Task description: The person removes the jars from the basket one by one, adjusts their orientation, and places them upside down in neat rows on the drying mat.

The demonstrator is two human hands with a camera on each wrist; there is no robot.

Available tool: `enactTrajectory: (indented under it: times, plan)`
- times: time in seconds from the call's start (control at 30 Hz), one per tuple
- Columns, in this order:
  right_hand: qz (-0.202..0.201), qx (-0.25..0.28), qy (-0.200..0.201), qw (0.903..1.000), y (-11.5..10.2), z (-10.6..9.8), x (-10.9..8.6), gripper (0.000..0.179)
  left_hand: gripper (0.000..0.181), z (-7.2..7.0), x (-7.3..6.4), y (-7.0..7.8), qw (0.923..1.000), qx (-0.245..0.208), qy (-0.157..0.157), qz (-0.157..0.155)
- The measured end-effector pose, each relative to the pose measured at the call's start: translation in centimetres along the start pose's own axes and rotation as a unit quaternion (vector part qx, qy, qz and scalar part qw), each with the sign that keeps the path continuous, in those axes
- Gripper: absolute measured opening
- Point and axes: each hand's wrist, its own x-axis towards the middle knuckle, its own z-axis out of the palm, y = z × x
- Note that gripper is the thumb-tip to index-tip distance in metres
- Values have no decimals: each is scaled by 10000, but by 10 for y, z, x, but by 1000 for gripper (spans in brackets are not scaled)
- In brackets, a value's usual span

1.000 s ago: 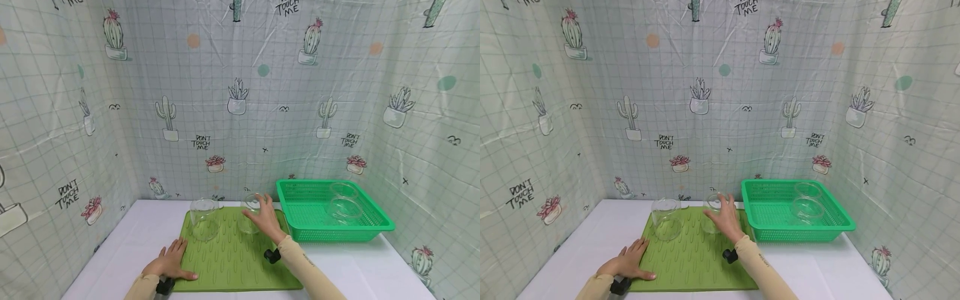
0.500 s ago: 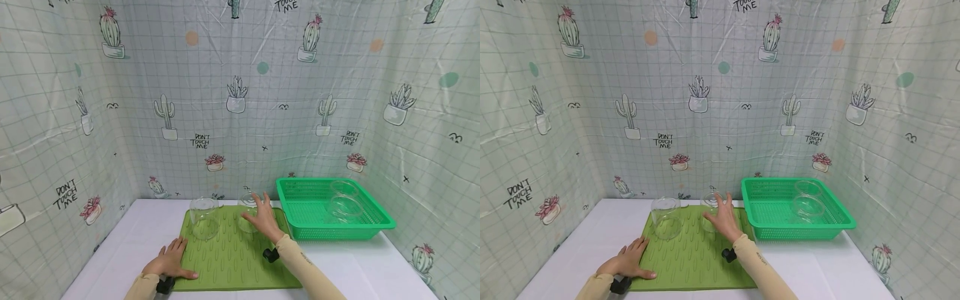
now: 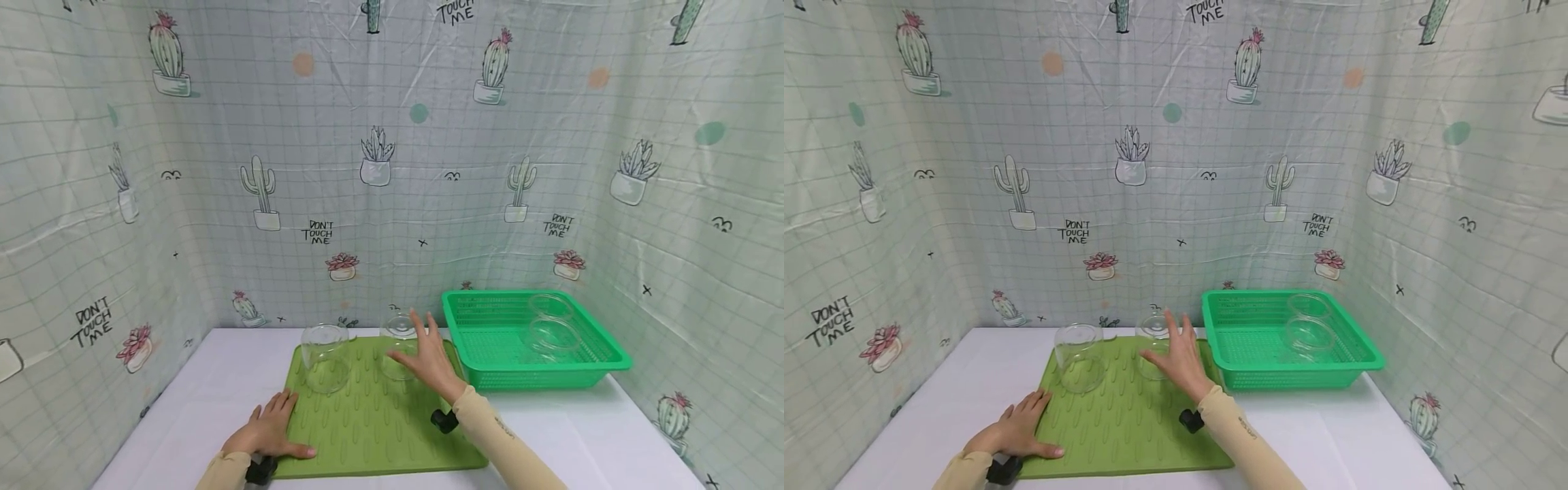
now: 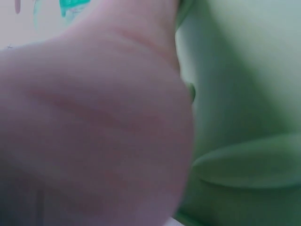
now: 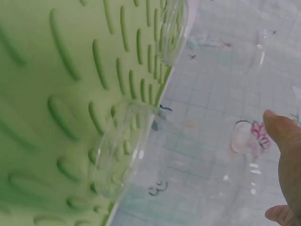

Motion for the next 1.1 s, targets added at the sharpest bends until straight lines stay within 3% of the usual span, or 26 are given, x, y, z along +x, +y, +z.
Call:
enactTrajectory:
  times: [0.27, 0.53, 0.93, 1.1]
  plan:
    - [-395, -275, 278, 9985, -3, -30, -16, 98, 127, 10, 6, -11, 9997, -177, 184, 28]
    - [-131, -251, 161, 9995, 2, -72, -31, 96, 128, 9, 9, -12, 9999, -112, -20, -29]
    - [-154, -356, 696, 9968, 53, -117, -47, 92, 125, 10, 10, -15, 9999, -77, -84, -52]
    - [243, -617, 874, 9940, 84, -138, -48, 92, 125, 11, 10, -14, 9999, -101, -64, -35]
